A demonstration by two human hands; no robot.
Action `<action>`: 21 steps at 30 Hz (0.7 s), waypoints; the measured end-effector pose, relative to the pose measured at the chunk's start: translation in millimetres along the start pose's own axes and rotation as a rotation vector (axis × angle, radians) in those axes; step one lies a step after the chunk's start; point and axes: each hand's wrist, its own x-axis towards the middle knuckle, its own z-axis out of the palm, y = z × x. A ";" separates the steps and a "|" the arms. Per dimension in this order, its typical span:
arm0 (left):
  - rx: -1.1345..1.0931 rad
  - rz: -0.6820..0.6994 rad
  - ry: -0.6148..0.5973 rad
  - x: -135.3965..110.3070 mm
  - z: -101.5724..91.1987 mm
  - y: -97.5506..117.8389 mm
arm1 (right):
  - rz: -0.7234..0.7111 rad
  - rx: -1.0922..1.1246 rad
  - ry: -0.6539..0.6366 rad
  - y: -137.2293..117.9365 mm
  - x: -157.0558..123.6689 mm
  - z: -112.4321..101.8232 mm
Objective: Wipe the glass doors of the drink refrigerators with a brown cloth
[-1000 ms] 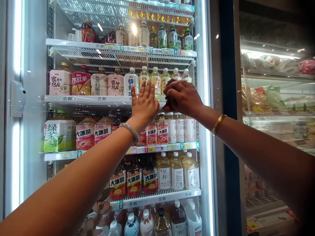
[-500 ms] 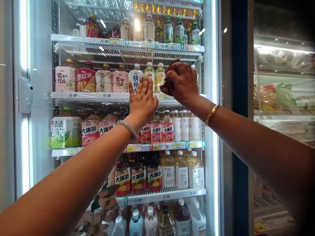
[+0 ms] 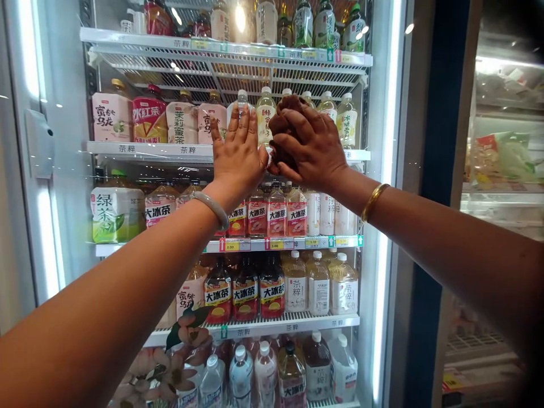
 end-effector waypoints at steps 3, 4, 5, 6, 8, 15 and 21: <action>-0.023 -0.011 -0.007 5.0 -2.1 -0.9 | 0.067 -0.041 0.027 2.2 24.6 4.0; -0.029 -0.018 -0.001 7.0 -2.9 -2.3 | 0.099 -0.057 0.055 1.0 35.3 8.0; -0.029 -0.026 0.011 8.7 -3.8 -4.5 | 0.135 -0.070 0.093 -1.2 45.3 12.9; -0.022 -0.031 0.024 9.9 -4.8 -7.4 | 0.171 -0.079 0.137 -4.3 53.7 18.4; 0.013 -0.032 0.051 10.0 -7.1 -14.7 | 0.210 -0.083 0.228 -12.1 61.9 28.8; 0.040 0.013 0.092 -1.7 -7.9 -35.4 | -0.110 -0.060 0.247 -12.0 21.6 33.7; -0.016 0.029 0.115 -1.2 1.5 -39.2 | 0.226 -0.100 0.247 -14.1 53.5 30.5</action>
